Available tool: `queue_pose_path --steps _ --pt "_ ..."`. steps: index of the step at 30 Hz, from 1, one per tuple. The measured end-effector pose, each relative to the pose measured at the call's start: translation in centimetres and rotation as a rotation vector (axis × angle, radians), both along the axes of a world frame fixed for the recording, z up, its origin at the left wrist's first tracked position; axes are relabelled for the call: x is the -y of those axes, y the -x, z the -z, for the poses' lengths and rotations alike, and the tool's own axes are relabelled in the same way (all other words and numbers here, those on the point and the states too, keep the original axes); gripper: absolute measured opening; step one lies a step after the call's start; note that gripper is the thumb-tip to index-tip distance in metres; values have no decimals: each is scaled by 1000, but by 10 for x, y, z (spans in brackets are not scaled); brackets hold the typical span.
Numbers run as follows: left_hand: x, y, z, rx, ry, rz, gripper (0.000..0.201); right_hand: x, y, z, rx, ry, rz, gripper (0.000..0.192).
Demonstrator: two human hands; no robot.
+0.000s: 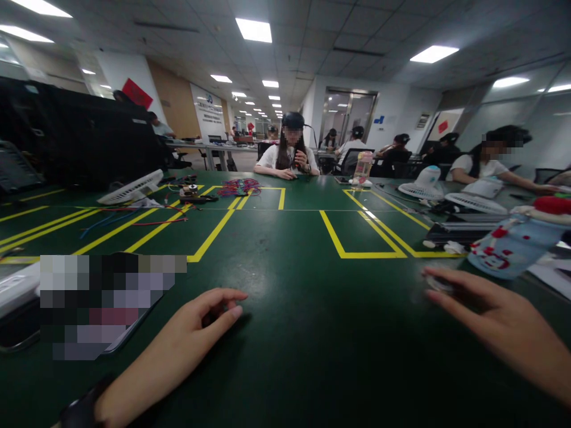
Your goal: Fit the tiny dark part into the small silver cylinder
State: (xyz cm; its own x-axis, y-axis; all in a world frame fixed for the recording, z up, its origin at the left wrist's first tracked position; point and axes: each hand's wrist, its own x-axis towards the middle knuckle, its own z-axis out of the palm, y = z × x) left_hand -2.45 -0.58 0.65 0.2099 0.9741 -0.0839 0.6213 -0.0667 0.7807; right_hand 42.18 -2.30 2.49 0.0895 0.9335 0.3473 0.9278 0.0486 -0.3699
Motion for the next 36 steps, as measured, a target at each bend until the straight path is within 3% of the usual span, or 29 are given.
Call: queue_pose_path --steps 3,5,7,10,12,14,17,19,23,28,31,33,36 --pt "1 2 -1 -20 8 19 40 -3 86 -10 -82 4 -414 39" --pt "1 5 1 -40 -12 13 40 -5 133 -8 -171 50 -602 36" --pt "1 4 2 -54 -38 15 38 -8 163 1 -252 99 -697 33" --pt "2 -10 -5 -63 -121 48 30 -10 180 19 -368 138 -674 46" --pt "3 -30 -15 -69 -209 108 24 -11 180 29 -460 145 -627 65" --pt "3 -54 -27 -41 -292 203 19 -10 179 34 -523 161 -621 72" --pt "1 -82 -41 0 -373 295 14 -11 178 33 -572 204 -648 60" --pt "-2 -88 -44 33 -412 280 15 -10 177 30 -579 219 -656 55" --pt "-7 -78 -33 59 -414 183 12 -8 168 26 -477 189 -636 43" --pt "-7 -76 -5 -60 -307 264 12 -5 164 25 -429 150 -610 41" --pt "-4 -75 -3 -56 -279 281 16 -7 152 19 -390 96 -545 43" --pt "-2 -63 -7 -13 -260 251 23 -9 126 15 -346 39 -448 45" --pt "-1 -29 -8 -26 -242 163 27 -9 52 17 -241 -37 -188 53"
